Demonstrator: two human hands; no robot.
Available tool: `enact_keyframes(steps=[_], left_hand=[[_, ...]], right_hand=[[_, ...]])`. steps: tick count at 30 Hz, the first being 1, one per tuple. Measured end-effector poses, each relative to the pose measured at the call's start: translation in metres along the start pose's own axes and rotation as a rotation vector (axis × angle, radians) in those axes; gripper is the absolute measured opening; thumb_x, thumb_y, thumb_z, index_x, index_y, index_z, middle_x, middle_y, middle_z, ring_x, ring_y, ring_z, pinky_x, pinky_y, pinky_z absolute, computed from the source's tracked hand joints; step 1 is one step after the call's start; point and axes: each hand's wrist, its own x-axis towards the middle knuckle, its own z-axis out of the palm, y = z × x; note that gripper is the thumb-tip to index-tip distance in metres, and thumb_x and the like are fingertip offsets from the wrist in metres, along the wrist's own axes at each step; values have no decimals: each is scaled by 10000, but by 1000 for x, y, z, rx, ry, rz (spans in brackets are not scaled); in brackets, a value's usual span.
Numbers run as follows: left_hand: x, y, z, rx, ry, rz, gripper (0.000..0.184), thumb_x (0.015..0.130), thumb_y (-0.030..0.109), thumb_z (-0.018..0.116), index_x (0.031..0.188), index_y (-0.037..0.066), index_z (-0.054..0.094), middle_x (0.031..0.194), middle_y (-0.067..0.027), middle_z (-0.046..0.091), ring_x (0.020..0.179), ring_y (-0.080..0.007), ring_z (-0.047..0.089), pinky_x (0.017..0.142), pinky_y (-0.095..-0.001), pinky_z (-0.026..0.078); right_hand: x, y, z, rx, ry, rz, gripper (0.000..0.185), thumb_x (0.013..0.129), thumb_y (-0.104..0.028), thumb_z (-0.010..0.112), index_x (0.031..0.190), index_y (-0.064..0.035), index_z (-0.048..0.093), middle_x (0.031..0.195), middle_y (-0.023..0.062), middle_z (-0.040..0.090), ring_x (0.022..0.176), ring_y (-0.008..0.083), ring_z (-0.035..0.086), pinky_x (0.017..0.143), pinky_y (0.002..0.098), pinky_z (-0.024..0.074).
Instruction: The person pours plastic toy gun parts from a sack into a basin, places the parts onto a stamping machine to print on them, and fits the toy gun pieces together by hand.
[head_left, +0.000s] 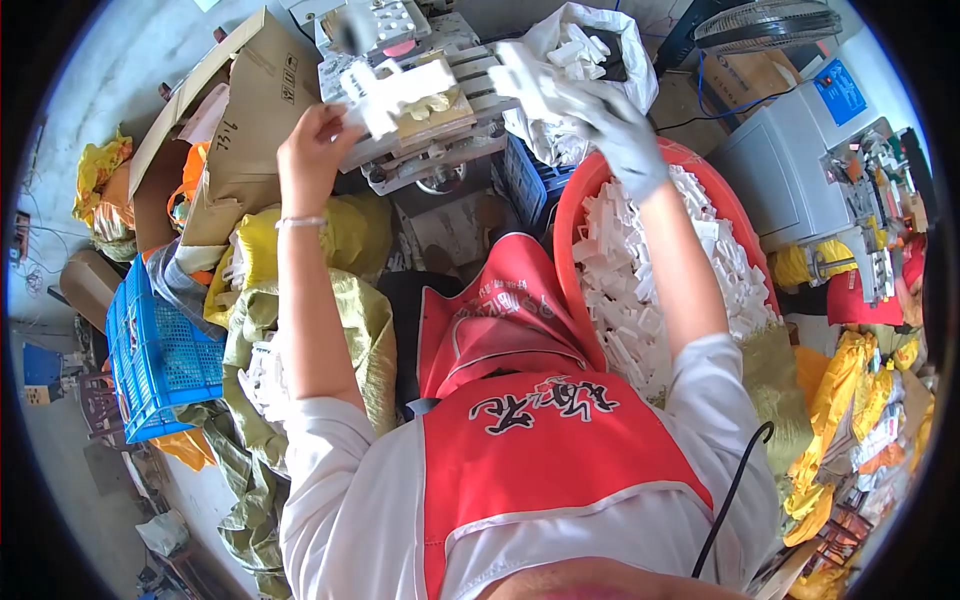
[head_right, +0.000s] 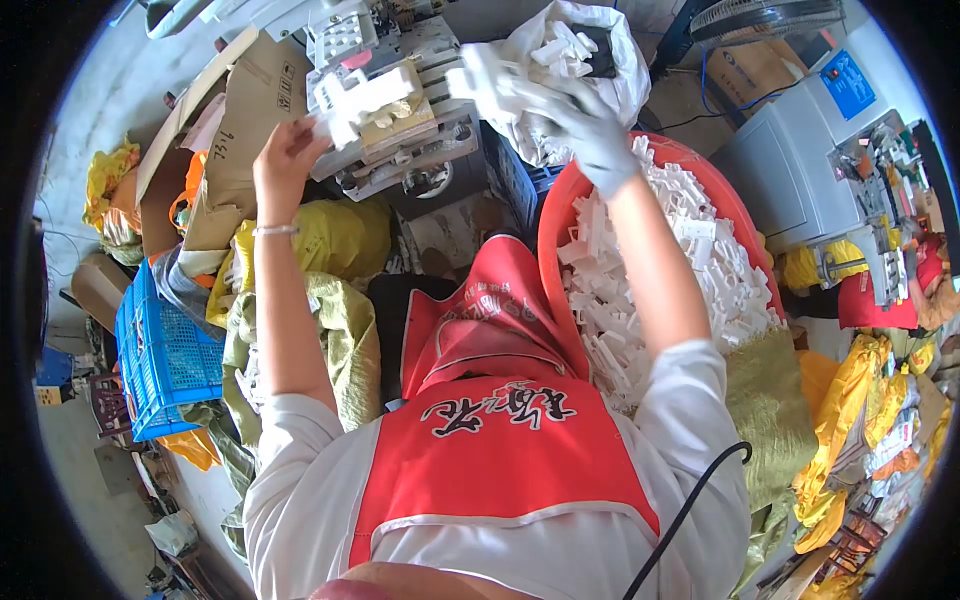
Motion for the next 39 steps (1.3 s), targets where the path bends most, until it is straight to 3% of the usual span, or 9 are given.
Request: enact_keyframes(steps=[7,10,18,21,24,25,32,37,39], left_hand=[[-92,-29,-62,-147,97,-301,287,778,60,675,1036,-17,575,976,-66,624,888,-111,590,790,-234,466],[-121,-41,-69,-145,133,-346,281,797,30,659,1056,-24,563,991,-63,615,891,-111,575,792,-230,457],[-172,-75,-102,280,143,-293,250,803,93,660,1013,-28,600,930,-63,625,839,-142,578,762,-252,464],[-209,-62,-138,400,104,-330,275,821,145,635,1006,-57,600,939,-84,628,846,-175,578,805,-267,442],[-258,-82,-194,421,65,-467,309,846,159,607,1064,-54,559,1024,-90,614,899,-182,573,832,-274,433],[-271,-85,-204,258,140,-649,311,852,157,598,1083,-45,547,1057,-88,607,919,-184,574,837,-273,438],[-277,-51,-206,221,358,-660,311,872,196,602,1070,-40,551,1060,-105,602,924,-180,590,805,-279,501],[-261,-41,-183,91,102,-612,232,915,129,514,1052,-56,540,1026,-105,590,939,-159,569,861,-281,466],[-266,-57,-178,26,117,-627,244,911,133,521,1057,-62,543,1001,-101,600,932,-165,570,860,-285,468]], right_hand=[[69,1,88,-435,-301,140,353,865,-166,599,1184,-24,542,1012,92,606,806,136,606,704,261,499],[84,6,93,-1143,-398,-253,416,830,-244,642,1199,-75,555,1024,99,636,803,174,612,761,310,481],[23,20,-25,-12,-184,156,262,906,-45,380,1116,-46,537,1021,107,552,1000,206,537,816,332,453],[-42,26,-91,-1162,-70,359,354,916,-298,467,1153,-50,553,973,78,638,876,198,595,784,305,462],[-97,83,-154,-1593,-280,399,364,878,-335,442,1070,-53,570,1068,156,614,958,311,585,846,381,446],[-107,91,-154,-1534,-283,706,359,857,-321,454,1062,-49,566,1111,179,593,1017,336,566,880,397,435],[-112,178,-146,-1739,-207,831,490,780,-307,545,1219,-106,463,1245,169,513,1122,343,514,920,426,423],[-114,181,-172,-1640,-439,805,623,711,-234,664,1274,-128,419,1273,156,489,1131,305,516,927,400,425],[-139,177,-174,-1988,-504,452,716,696,-204,680,1339,-173,365,1272,136,496,1105,294,535,910,401,437]])
